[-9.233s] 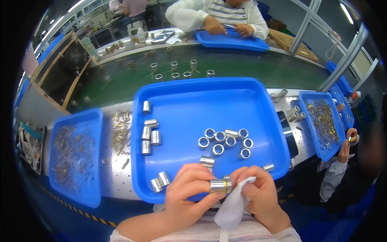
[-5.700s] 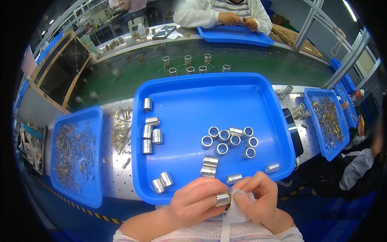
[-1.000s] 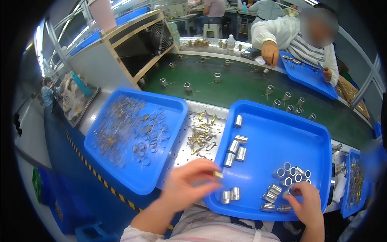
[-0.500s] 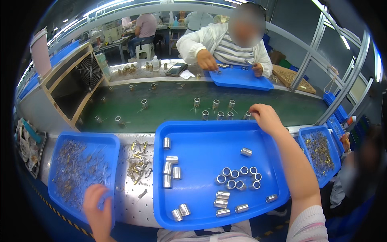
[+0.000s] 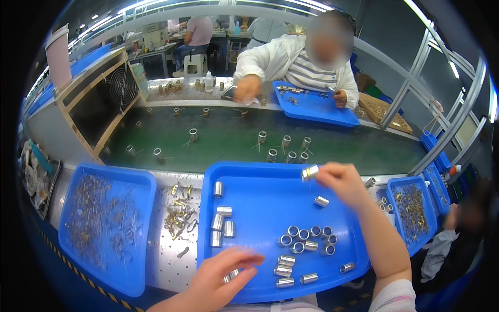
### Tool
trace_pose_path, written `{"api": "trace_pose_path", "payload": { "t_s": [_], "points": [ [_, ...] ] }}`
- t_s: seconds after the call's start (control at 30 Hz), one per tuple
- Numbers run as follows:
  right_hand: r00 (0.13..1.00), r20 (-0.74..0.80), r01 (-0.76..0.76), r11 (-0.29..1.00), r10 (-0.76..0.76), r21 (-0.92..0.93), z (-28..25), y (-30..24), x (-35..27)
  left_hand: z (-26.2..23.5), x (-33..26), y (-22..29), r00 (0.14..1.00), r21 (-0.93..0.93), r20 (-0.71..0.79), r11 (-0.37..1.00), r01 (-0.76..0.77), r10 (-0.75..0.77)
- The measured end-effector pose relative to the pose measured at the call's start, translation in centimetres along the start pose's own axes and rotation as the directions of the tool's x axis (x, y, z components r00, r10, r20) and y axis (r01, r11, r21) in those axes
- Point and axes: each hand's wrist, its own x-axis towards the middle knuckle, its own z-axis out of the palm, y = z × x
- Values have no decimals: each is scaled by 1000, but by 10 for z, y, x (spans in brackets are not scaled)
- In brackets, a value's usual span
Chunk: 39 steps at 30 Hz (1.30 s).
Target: The person assembles small cylindrical metal parts by hand, inserting a thin wire into the center of each piece. They pick up the components from a blue tray, manipulate them to fit the wire, and place the finished items back into the tray. At one point, the person uses a white cloth to wipe a component before continuing the assembly.
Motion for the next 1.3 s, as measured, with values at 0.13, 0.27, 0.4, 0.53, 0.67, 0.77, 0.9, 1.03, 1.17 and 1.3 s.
{"api": "trace_pose_path", "payload": {
  "t_s": [0.13, 0.27, 0.4, 0.53, 0.67, 0.77, 0.9, 1.03, 1.17, 1.3],
  "points": [
    [966, 144, 218, 976, -213, -17, 39, -44, -64, 16, 16, -12, 999, -248, 39, 968, 28, -19],
    [927, 125, 350, 936, -353, 48, 52, -46, -95, 31, 25, -18, 993, -327, 78, 939, 106, -85],
    [931, 95, 345, 935, -352, 86, 56, -49, -109, 37, 19, -22, 998, -196, -36, 979, -51, 44],
    [963, 98, 221, 945, -250, 241, 59, -44, -119, 38, 18, -24, 868, 360, -17, 813, -458, 496],
    [956, 32, 280, 942, -290, 185, 64, -40, -128, 41, 11, -21, 955, 73, -37, 954, -290, 294],
    [943, -9, 329, 933, -332, 147, 68, -39, -131, 38, 11, -19, 990, -380, 84, 915, 133, -109],
    [905, -51, 425, 903, -422, 65, 75, -35, -135, 35, 11, -24, 957, -440, 186, 852, 285, -224],
    [889, -47, 455, 890, -456, -24, 77, -42, -137, 35, 10, -27, 957, -461, 193, 841, 282, -215],
    [893, -60, 447, 895, -445, 12, 83, -42, -144, 34, 9, -25, 954, -467, 202, 835, 291, -220],
    [901, -100, 428, 902, -423, 46, 89, -45, -147, 32, 7, -27, 968, -470, 185, 850, 238, -169]
  ]
}}
